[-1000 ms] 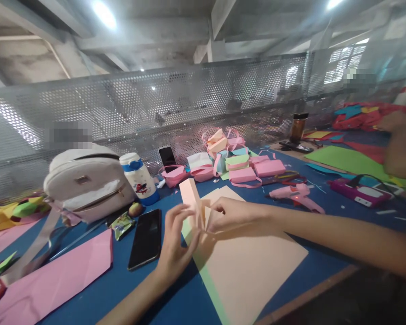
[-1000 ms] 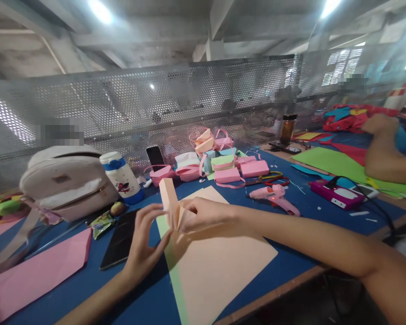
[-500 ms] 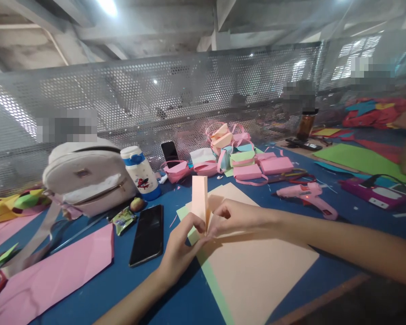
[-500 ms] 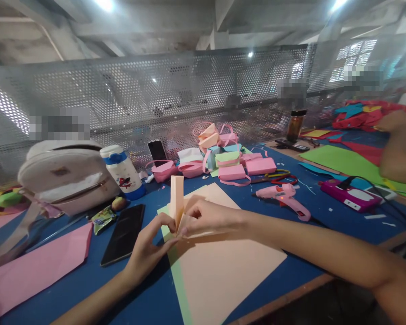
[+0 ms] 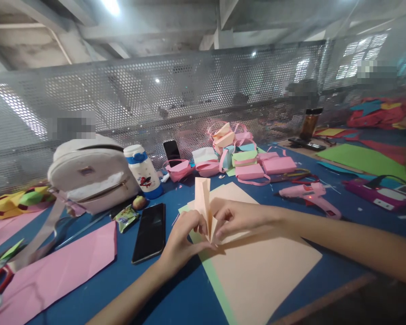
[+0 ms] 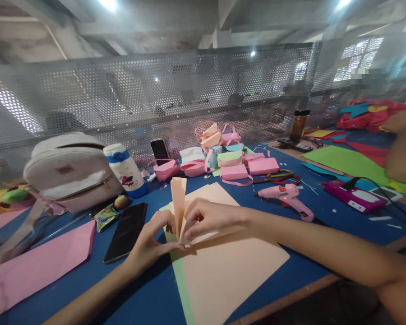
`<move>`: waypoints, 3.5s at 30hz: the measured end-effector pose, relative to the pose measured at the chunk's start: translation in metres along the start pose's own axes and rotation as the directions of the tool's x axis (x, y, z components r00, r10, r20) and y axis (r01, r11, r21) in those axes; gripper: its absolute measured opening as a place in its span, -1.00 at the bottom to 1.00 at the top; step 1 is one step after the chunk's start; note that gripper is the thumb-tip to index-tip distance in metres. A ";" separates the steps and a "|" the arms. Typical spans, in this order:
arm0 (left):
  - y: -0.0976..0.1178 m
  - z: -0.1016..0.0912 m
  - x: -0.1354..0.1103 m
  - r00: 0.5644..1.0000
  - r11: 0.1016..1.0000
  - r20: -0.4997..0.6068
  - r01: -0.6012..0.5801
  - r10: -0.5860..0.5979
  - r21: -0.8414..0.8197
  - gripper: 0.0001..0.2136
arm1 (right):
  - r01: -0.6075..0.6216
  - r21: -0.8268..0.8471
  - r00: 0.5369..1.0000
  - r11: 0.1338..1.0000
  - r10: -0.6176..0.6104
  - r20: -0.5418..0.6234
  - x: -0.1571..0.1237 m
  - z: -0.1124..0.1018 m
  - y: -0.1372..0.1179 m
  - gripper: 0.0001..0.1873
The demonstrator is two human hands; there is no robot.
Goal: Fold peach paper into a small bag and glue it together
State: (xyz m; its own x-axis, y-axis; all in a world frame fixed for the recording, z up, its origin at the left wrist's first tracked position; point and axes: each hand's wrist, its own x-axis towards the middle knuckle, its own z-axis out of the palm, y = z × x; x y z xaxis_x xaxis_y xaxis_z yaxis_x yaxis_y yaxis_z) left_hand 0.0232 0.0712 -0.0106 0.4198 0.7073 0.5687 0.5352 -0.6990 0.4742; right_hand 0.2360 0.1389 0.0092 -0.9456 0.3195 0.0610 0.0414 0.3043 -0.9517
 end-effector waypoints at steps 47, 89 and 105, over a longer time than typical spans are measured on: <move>0.002 -0.011 -0.004 0.876 0.740 0.079 -0.447 0.475 0.503 -0.31 | 0.005 0.164 0.999 0.986 0.003 -0.046 0.010 0.010 -0.013 -0.54; 0.000 0.008 -0.016 0.967 0.919 -0.099 0.188 -0.235 -0.347 -0.55 | -0.003 -0.139 0.881 0.990 -0.063 -0.468 0.028 0.020 -0.019 -0.45; -0.011 0.011 -0.005 0.907 0.727 -0.213 0.133 -0.364 -0.674 0.04 | 0.012 0.055 0.897 0.998 0.013 -0.442 0.026 0.028 -0.022 -0.49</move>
State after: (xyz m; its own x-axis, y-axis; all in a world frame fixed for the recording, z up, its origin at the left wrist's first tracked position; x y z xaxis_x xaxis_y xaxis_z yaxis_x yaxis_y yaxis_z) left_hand 0.0231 0.0761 -0.0259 0.0297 0.8733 0.4863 -0.0485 -0.4847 0.8733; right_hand 0.2014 0.1156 0.0229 -0.7047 0.6875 0.1753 0.0118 0.2585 -0.9659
